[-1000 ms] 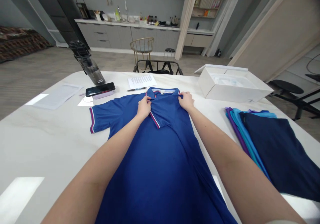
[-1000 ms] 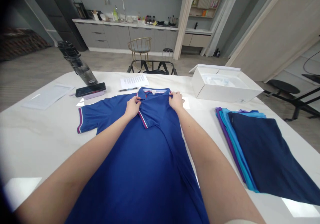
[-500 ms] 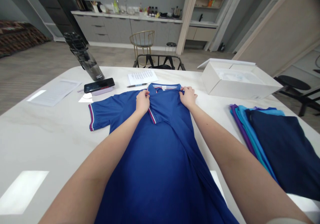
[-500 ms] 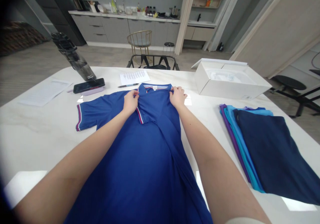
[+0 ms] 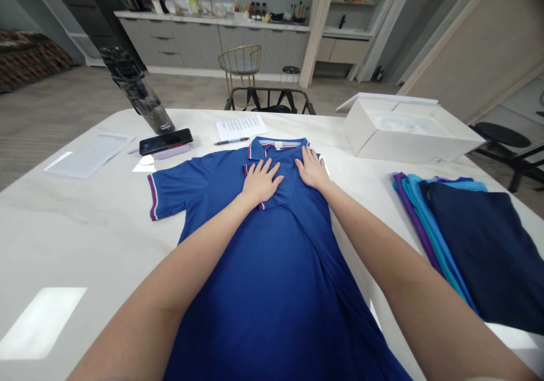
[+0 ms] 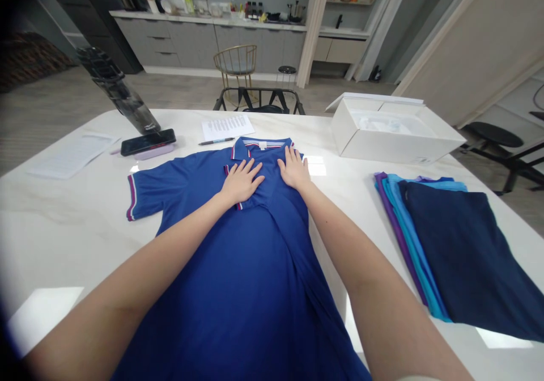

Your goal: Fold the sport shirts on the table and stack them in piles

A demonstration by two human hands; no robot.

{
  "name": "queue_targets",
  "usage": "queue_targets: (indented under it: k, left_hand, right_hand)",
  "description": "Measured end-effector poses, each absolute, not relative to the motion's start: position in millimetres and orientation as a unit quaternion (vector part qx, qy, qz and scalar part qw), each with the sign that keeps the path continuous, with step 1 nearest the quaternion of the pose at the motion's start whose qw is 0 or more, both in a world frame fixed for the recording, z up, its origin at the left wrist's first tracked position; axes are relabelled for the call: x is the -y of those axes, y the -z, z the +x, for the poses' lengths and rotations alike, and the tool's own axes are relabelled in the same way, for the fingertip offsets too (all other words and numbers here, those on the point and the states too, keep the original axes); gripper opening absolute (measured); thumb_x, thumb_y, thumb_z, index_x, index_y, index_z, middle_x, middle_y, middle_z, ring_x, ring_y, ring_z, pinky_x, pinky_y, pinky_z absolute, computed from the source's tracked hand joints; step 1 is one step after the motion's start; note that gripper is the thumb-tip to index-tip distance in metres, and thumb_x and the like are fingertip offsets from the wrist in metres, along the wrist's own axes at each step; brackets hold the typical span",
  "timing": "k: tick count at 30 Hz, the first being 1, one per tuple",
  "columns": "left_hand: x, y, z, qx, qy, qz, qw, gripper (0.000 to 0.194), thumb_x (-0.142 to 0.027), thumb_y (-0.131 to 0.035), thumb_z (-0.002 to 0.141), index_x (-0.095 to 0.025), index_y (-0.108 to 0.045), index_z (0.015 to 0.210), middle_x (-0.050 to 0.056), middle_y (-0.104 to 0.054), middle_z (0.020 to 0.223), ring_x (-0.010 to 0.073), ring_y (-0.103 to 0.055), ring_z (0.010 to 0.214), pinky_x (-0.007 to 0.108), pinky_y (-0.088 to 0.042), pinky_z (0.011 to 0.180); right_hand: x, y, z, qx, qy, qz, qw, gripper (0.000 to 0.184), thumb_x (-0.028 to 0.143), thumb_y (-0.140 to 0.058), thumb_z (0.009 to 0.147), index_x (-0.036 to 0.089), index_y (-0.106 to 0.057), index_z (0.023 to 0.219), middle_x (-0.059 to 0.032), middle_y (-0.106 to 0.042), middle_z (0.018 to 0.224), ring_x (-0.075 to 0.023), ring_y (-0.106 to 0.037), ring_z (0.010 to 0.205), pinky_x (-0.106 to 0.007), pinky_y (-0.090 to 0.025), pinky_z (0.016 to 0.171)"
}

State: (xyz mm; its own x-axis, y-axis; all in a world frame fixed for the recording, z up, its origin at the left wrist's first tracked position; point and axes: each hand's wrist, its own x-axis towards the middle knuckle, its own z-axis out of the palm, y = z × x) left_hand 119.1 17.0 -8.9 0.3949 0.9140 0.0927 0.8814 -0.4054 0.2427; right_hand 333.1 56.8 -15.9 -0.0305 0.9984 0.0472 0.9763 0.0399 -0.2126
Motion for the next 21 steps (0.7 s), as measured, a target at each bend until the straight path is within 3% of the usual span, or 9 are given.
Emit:
queue_targets:
  k: [3,6,10,14,21]
  left_hand:
    - [-17.6,14.8,117.9,-0.554,-0.086,0.825,0.071,0.068,-0.064,-0.028,0.104,-0.031,-0.035,0.163,0.003,-0.028,0.171,0.0351,-0.023,0.158,0.055,-0.019,0.128]
    - [-16.3,14.0,118.2,-0.555,-0.085,0.825,0.062,0.069,-0.064,-0.025,0.104,-0.031,-0.034,0.163,0.003,-0.027,0.171,0.0344,-0.023,0.158,0.054,-0.018,0.128]
    - [-14.4,11.6,120.0,-0.562,-0.079,0.822,0.058,0.069,-0.064,-0.023,0.103,-0.032,-0.033,0.163,0.002,-0.026,0.172,0.0320,-0.023,0.158,0.052,-0.018,0.128]
    - [-14.2,11.1,120.5,-0.560,-0.072,0.823,0.062,0.069,-0.063,-0.022,0.104,-0.031,-0.032,0.164,0.002,-0.024,0.172,0.0318,-0.021,0.159,0.052,-0.017,0.128]
    - [-7.9,9.4,119.4,-0.547,-0.103,0.830,0.037,0.063,-0.056,-0.026,0.106,-0.027,-0.040,0.160,0.008,-0.033,0.169,0.0303,-0.028,0.156,0.055,-0.017,0.127]
  right_hand:
    - [-59.1,16.4,333.8,0.710,-0.063,-0.699,0.060,0.073,0.060,-0.017,0.105,0.024,-0.015,0.168,-0.0078,-0.016,0.174,-0.0331,-0.014,0.159,-0.072,-0.014,0.122]
    - [-54.8,11.2,329.8,0.696,-0.020,-0.713,0.079,0.074,0.061,-0.020,0.104,0.025,-0.014,0.169,-0.0086,-0.014,0.174,-0.0374,-0.012,0.159,-0.078,-0.010,0.118]
    - [-27.5,3.5,320.8,0.721,0.057,-0.681,0.117,0.072,0.051,-0.020,0.106,0.017,-0.010,0.169,-0.0107,-0.012,0.174,-0.0353,-0.008,0.160,-0.073,-0.006,0.122]
    - [22.2,2.6,319.1,0.756,-0.020,-0.646,0.098,0.067,0.050,-0.019,0.107,0.021,-0.019,0.168,-0.0073,-0.017,0.173,-0.0305,-0.014,0.160,-0.067,-0.012,0.125]
    - [121.6,-1.3,326.3,0.757,-0.104,-0.643,0.053,0.065,0.055,-0.016,0.108,0.025,-0.032,0.164,-0.0074,-0.025,0.171,-0.0307,-0.020,0.158,-0.070,-0.014,0.123]
